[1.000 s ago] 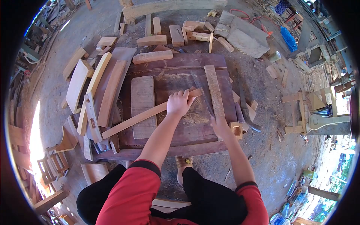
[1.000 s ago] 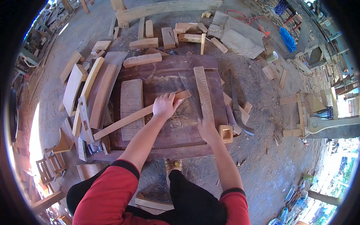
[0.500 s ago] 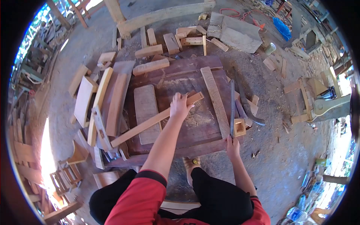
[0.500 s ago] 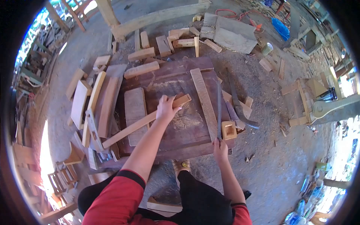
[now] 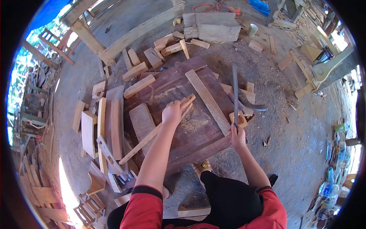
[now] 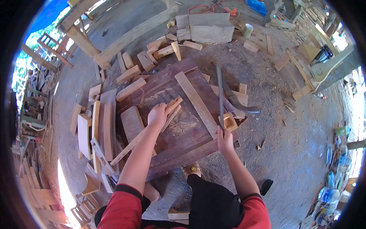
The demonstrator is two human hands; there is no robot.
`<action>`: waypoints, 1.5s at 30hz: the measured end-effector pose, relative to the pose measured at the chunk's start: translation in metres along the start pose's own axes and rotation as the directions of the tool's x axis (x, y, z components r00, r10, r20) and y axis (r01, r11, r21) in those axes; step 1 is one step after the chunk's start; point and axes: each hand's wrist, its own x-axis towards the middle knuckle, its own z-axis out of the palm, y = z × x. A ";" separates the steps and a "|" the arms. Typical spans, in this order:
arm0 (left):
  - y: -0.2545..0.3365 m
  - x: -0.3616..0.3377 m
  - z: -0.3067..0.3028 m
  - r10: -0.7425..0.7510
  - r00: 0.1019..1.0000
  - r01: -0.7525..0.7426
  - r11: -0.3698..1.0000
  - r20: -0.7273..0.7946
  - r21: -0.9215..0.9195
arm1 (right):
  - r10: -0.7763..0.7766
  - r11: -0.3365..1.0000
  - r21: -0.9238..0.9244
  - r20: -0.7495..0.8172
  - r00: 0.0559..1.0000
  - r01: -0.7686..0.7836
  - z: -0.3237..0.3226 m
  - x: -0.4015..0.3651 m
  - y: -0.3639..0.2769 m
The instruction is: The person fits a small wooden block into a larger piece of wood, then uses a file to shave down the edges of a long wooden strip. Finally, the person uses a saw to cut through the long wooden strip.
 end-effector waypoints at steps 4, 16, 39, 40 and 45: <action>0.005 -0.009 0.014 0.052 0.997 -0.051 0.998 -0.056 0.032 | -0.106 0.992 -0.070 -0.033 0.994 0.104 0.001 0.000 0.006; 0.014 -0.016 0.013 0.024 0.998 -0.035 0.983 0.065 0.178 | -0.045 0.986 -0.161 0.039 0.998 0.051 -0.004 -0.002 0.012; -0.072 -0.133 -0.037 -0.375 0.899 0.283 0.892 0.227 0.351 | -0.190 0.832 -0.526 0.027 0.981 0.176 -0.019 -0.023 0.027; -0.070 -0.136 -0.039 -0.378 0.900 0.291 0.893 0.219 0.343 | -0.178 0.804 -0.568 0.050 0.983 0.174 -0.020 -0.030 0.019; -0.078 -0.149 -0.031 -0.307 0.932 0.265 0.940 0.191 0.215 | -0.239 0.770 -0.601 0.039 0.970 0.214 -0.028 -0.055 0.019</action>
